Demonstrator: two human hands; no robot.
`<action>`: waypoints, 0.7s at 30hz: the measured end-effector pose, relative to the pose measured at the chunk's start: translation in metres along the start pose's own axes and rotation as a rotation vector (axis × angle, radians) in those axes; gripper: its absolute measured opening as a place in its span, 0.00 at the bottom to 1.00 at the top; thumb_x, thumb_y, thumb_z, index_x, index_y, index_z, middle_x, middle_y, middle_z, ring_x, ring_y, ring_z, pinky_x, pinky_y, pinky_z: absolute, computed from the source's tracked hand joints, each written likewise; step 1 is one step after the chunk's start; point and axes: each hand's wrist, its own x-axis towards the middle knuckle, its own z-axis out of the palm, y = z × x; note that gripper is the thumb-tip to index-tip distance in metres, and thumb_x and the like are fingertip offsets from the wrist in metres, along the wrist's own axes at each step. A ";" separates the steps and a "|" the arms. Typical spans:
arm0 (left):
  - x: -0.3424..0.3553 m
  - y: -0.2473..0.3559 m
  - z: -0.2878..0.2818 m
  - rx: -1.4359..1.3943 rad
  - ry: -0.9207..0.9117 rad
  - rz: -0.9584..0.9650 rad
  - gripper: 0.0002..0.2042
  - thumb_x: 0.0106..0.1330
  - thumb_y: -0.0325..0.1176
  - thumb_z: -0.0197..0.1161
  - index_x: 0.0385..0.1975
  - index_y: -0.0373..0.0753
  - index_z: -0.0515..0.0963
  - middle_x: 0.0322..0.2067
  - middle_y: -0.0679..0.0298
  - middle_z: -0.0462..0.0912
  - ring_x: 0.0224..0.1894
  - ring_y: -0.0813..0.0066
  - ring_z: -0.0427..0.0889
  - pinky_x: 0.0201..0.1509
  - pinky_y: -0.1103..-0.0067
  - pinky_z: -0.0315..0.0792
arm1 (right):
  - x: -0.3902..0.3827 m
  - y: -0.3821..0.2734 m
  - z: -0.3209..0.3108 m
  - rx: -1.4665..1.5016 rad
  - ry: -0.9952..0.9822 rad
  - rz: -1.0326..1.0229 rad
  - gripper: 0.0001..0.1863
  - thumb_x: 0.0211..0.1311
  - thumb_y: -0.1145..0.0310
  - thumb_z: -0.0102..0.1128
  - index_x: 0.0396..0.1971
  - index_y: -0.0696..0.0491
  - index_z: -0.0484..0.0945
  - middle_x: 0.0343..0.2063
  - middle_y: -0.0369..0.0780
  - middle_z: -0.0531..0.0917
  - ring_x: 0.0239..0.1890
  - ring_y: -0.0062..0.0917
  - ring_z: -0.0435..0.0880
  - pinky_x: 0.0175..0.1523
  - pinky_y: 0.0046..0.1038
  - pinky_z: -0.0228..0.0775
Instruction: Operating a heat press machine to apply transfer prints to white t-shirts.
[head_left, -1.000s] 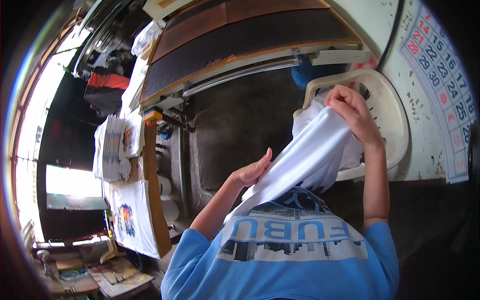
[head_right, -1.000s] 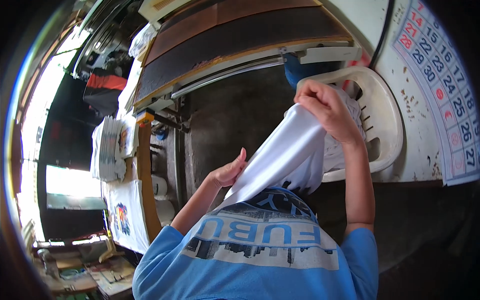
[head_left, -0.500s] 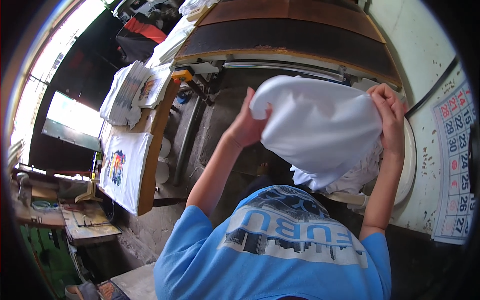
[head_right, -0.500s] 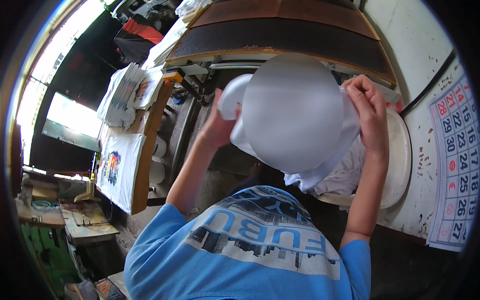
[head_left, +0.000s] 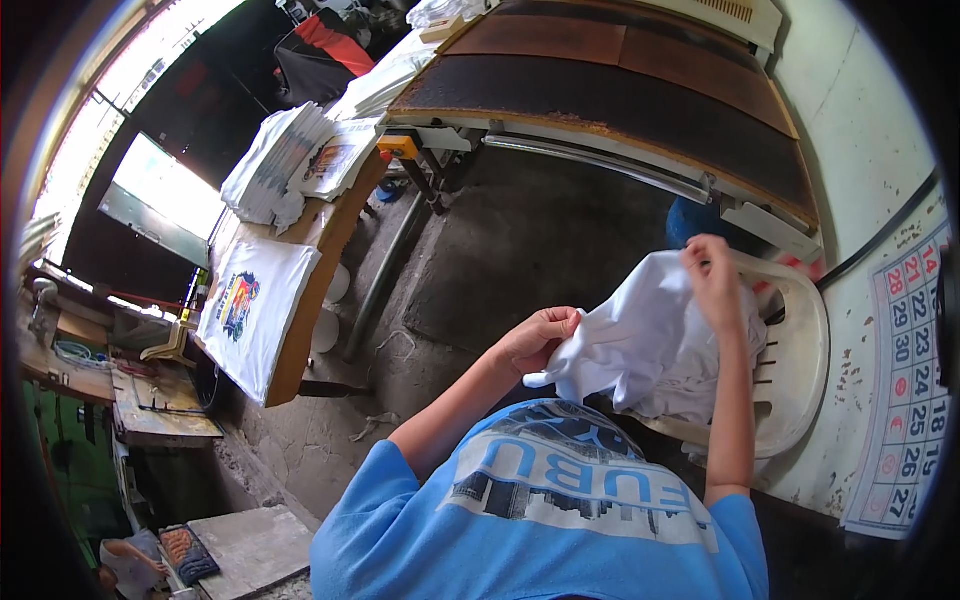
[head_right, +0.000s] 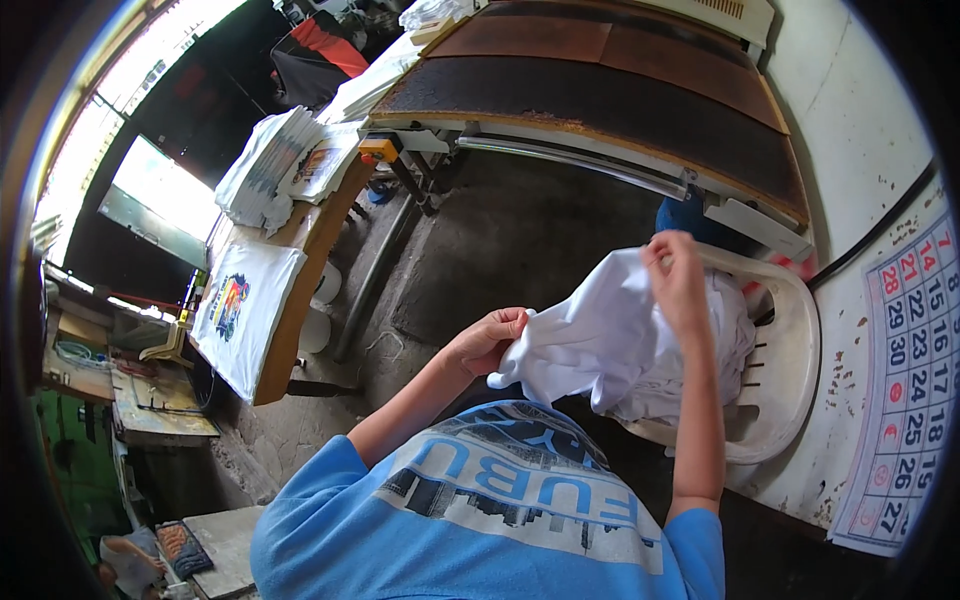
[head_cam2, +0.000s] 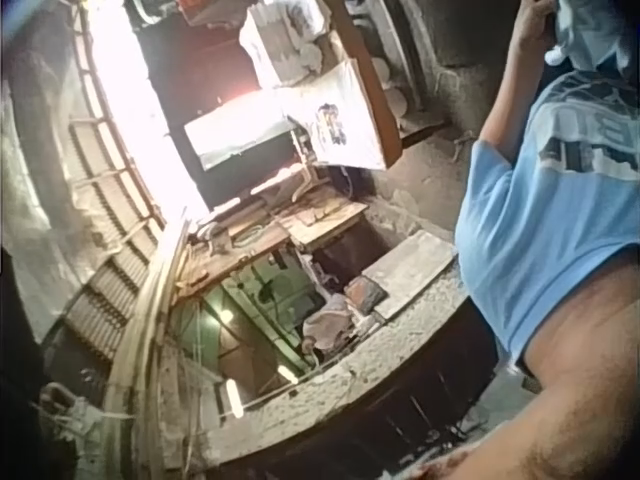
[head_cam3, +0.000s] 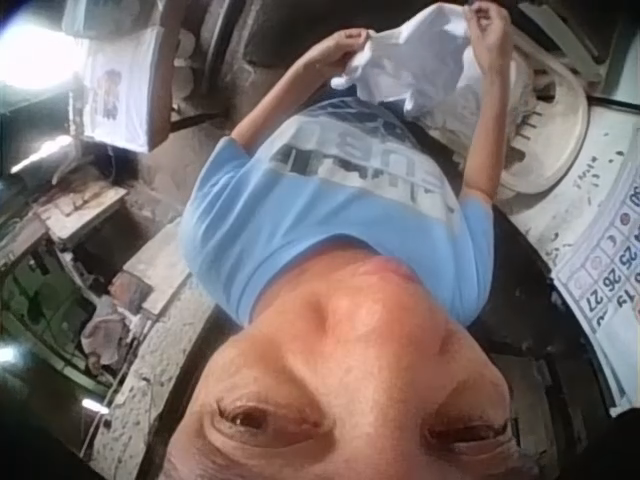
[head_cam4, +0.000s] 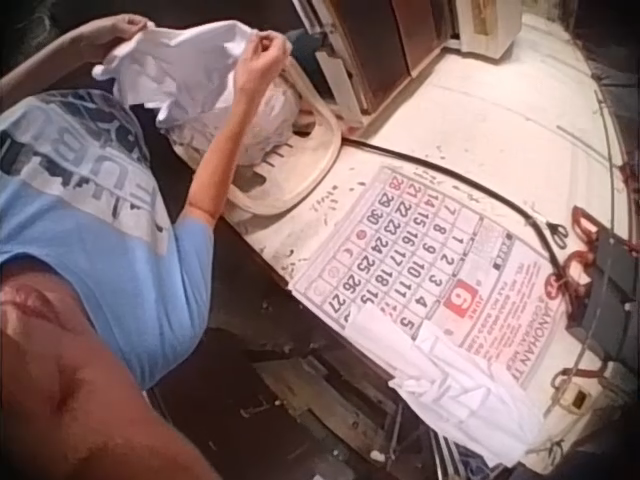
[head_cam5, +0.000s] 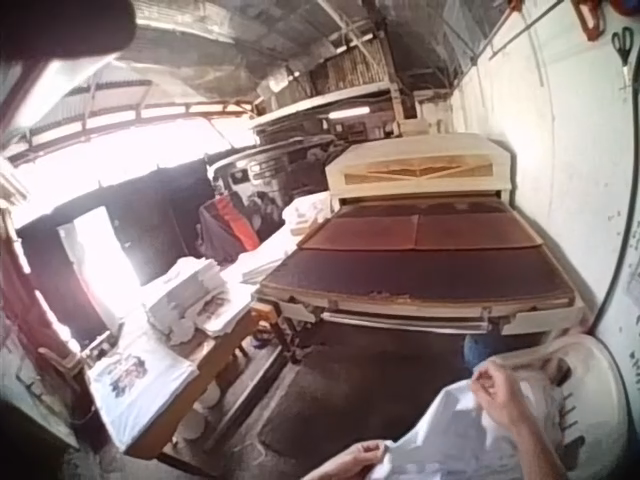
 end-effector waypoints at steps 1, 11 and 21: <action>-0.001 0.002 0.009 0.012 0.059 0.029 0.09 0.53 0.37 0.62 0.27 0.39 0.74 0.24 0.67 0.76 0.26 0.79 0.75 0.34 0.80 0.72 | -0.007 -0.006 0.005 0.041 -0.177 0.104 0.09 0.56 0.67 0.52 0.23 0.57 0.69 0.17 0.31 0.70 0.21 0.13 0.67 0.27 0.16 0.61; 0.010 0.006 0.026 0.327 0.187 0.105 0.07 0.58 0.36 0.57 0.23 0.41 0.72 0.19 0.73 0.71 0.21 0.87 0.68 0.22 0.89 0.64 | -0.044 -0.077 0.028 0.348 -0.615 0.434 0.08 0.56 0.71 0.51 0.23 0.59 0.68 0.16 0.38 0.72 0.17 0.18 0.72 0.22 0.20 0.65; 0.022 0.083 0.014 -0.113 0.171 0.400 0.09 0.63 0.36 0.46 0.30 0.39 0.70 0.25 0.66 0.75 0.26 0.76 0.74 0.33 0.77 0.72 | 0.001 -0.055 0.045 0.943 -0.070 0.566 0.05 0.57 0.76 0.43 0.24 0.53 0.69 0.21 0.32 0.72 0.24 0.14 0.73 0.31 0.18 0.71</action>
